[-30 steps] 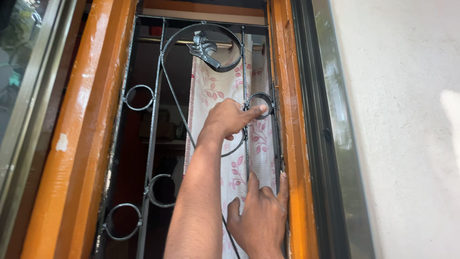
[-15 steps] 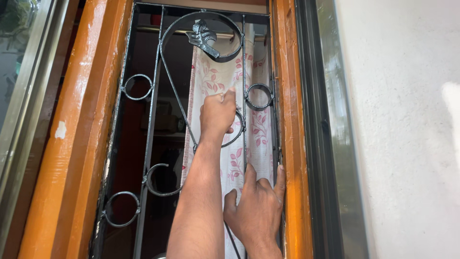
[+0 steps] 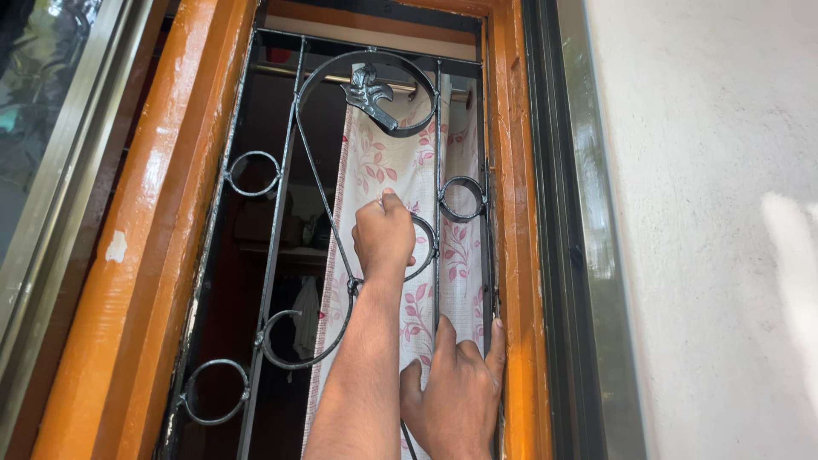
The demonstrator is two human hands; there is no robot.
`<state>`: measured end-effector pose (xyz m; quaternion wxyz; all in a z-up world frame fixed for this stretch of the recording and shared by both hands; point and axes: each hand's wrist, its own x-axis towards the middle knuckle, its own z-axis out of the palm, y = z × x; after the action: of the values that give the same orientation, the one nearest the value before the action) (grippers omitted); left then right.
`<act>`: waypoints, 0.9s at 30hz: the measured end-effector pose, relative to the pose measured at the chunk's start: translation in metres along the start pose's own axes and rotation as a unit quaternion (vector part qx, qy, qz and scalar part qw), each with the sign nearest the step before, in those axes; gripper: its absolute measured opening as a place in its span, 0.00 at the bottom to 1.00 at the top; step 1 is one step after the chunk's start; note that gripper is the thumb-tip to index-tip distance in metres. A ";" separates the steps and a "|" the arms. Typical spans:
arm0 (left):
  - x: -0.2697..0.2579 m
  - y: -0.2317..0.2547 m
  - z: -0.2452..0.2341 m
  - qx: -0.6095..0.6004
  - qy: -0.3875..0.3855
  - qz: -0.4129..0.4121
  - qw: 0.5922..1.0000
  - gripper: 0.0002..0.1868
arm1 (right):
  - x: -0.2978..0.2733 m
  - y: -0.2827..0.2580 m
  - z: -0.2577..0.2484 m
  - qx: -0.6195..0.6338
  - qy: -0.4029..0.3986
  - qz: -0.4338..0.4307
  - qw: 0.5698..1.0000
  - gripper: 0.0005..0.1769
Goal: The person scrubs a black metal window grille with a red toothbrush, then wipes the grille with a cloth. The person holds the grille with one hand while cleaning with the other.
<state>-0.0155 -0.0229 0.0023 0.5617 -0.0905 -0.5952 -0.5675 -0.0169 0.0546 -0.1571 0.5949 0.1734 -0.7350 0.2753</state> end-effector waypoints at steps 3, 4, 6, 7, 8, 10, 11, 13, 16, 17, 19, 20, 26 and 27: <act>-0.002 0.004 -0.002 -0.023 0.004 -0.011 1.000 0.25 | 0.000 0.001 0.003 0.013 0.069 -0.044 0.997 0.40; -0.002 0.004 -0.003 -0.028 0.003 -0.009 1.000 0.25 | 0.001 0.002 0.004 0.013 0.060 -0.034 0.998 0.41; -0.001 0.004 -0.003 -0.028 -0.002 -0.001 1.000 0.24 | 0.002 0.005 0.008 0.012 0.040 -0.012 0.999 0.42; 0.000 0.002 -0.002 -0.024 -0.006 0.006 1.000 0.22 | 0.002 0.007 0.010 0.008 0.040 -0.014 0.999 0.42; 0.003 0.000 -0.003 -0.020 -0.007 0.012 1.000 0.21 | 0.002 0.008 0.012 0.006 0.039 -0.019 0.999 0.42; 0.007 -0.004 -0.003 0.038 -0.025 0.013 0.999 0.21 | 0.002 0.009 0.015 0.004 0.055 -0.033 0.998 0.42; 0.009 -0.006 -0.003 0.067 -0.033 0.014 0.997 0.21 | 0.002 0.010 0.016 0.004 0.072 -0.043 0.996 0.42; 0.017 -0.001 -0.002 0.158 0.001 0.121 0.980 0.22 | 0.005 0.009 0.018 0.003 0.090 -0.046 0.995 0.41; 0.023 0.011 0.008 0.261 -0.081 0.137 0.952 0.28 | 0.007 0.009 0.018 -0.009 0.083 -0.033 0.996 0.42; 0.023 0.018 0.015 0.288 -0.130 0.121 0.941 0.30 | 0.009 0.009 0.017 -0.012 0.085 -0.034 0.996 0.44; 0.017 0.030 0.028 0.404 -0.140 0.165 0.889 0.46 | 0.012 0.008 0.016 -0.026 0.027 0.000 0.999 0.45; 0.015 0.032 0.027 0.418 -0.171 0.151 0.879 0.48 | 0.013 0.008 0.015 -0.038 -0.033 0.037 0.998 0.46; 0.009 0.036 0.019 0.402 -0.212 0.155 0.877 0.50 | 0.010 0.010 0.014 -0.043 -0.014 0.008 0.999 0.45; 0.008 0.034 0.017 0.399 -0.208 0.165 0.878 0.48 | 0.010 0.009 0.014 -0.055 -0.037 0.020 0.998 0.44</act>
<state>-0.0024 -0.0017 0.0327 0.4992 -0.0720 -0.8505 -0.1492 -0.0356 0.0538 -0.1509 0.5699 0.1355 -0.7743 0.2395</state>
